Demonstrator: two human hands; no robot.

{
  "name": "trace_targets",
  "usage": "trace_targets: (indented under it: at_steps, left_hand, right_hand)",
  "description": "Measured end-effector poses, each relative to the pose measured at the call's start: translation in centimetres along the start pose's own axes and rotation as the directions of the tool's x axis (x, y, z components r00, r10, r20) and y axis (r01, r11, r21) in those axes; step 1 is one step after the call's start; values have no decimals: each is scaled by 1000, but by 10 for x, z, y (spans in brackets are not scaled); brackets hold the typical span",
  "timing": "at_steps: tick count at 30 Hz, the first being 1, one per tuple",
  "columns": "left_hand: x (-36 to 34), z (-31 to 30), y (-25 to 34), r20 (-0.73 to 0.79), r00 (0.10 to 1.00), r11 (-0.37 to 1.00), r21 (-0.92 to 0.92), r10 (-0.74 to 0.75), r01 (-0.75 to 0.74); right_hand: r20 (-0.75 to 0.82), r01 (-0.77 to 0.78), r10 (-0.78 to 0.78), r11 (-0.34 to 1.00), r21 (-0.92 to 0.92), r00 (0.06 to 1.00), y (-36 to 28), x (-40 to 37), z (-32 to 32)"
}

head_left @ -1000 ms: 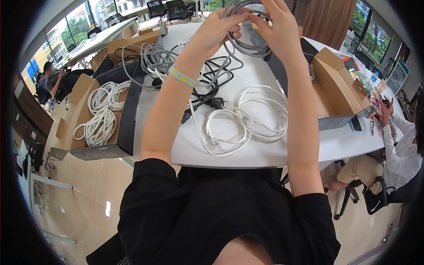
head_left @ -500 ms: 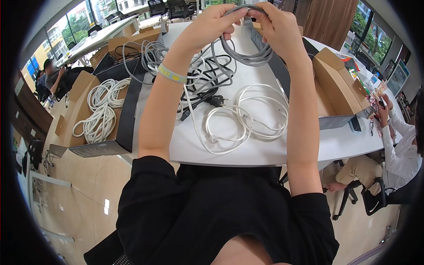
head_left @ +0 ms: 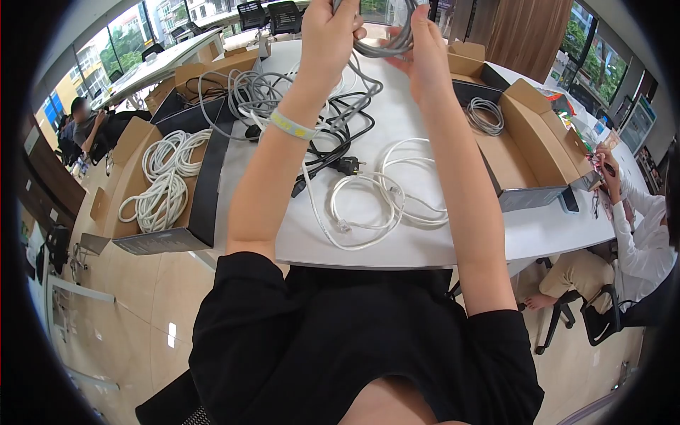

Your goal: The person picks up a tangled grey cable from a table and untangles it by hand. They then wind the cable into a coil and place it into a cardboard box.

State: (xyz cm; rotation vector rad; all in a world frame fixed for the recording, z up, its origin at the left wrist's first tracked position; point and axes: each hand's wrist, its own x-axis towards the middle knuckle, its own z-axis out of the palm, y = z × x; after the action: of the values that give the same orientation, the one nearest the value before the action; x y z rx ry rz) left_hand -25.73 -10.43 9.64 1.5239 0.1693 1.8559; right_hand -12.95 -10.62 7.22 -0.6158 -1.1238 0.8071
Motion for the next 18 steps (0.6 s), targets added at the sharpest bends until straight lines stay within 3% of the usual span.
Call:
trace_targets:
  at_steps: [1, 2, 3, 4, 6, 7, 8, 10, 11, 12, 14, 16, 18]
  left_hand:
    - [3, -7, 2, 116, 989, 995, -31, -94, 98]
    - [4, -10, 3, 231, 956, 979, -51, -182, 199]
    - [-1, 5, 25, 248, 932, 947, -118, -264, 299]
    - [0, 2, 24, 252, 930, 945, -118, -268, 304]
    - [5, -8, 18, 380, 847, 718, -459, -373, 522]
    - [7, -8, 14, 409, 820, 642, -513, -400, 570]
    - [7, -11, 11, 408, 820, 641, -514, -402, 570]
    - [0, -5, 25, 536, 749, 637, -430, -391, 640]
    - [-1, -1, 26, 449, 788, 736, -339, -422, 587]
    - [-3, 2, 28, 445, 791, 736, -342, -421, 584]
    - [-5, 5, 30, 519, 766, 800, -231, -380, 554]
    - [-8, 8, 32, 481, 780, 819, -196, -399, 540]
    - [-4, 5, 33, 408, 804, 853, -106, -432, 512]
  right_hand:
    - [70, -78, 68, 984, 158, 995, -7, -6, 2]
    - [65, -77, 67, 984, 159, 996, -4, -3, 1]
    - [132, -143, 104, 935, 324, 986, -1, 2, 1]
    - [204, -212, 127, 854, 474, 971, 2, 4, 0]
    - [259, -257, 130, 793, 552, 957, 4, 11, -8]
    - [352, -311, 97, 717, 624, 931, 5, 16, -11]
    - [439, -370, 52, 631, 682, 897, 8, 20, -14]
    - [456, -321, -10, 697, 641, 890, -1, 14, -15]
    - [574, -349, -105, 700, 623, 812, -3, 16, -20]
    - [676, -376, -196, 706, 600, 711, -9, 13, -20]
    - [681, -462, -137, 637, 617, 720, -19, 4, -20]
    - [578, -360, -30, 756, 547, 815, -25, -2, -15]
    - [572, -390, -8, 723, 570, 820, -17, 3, -10]
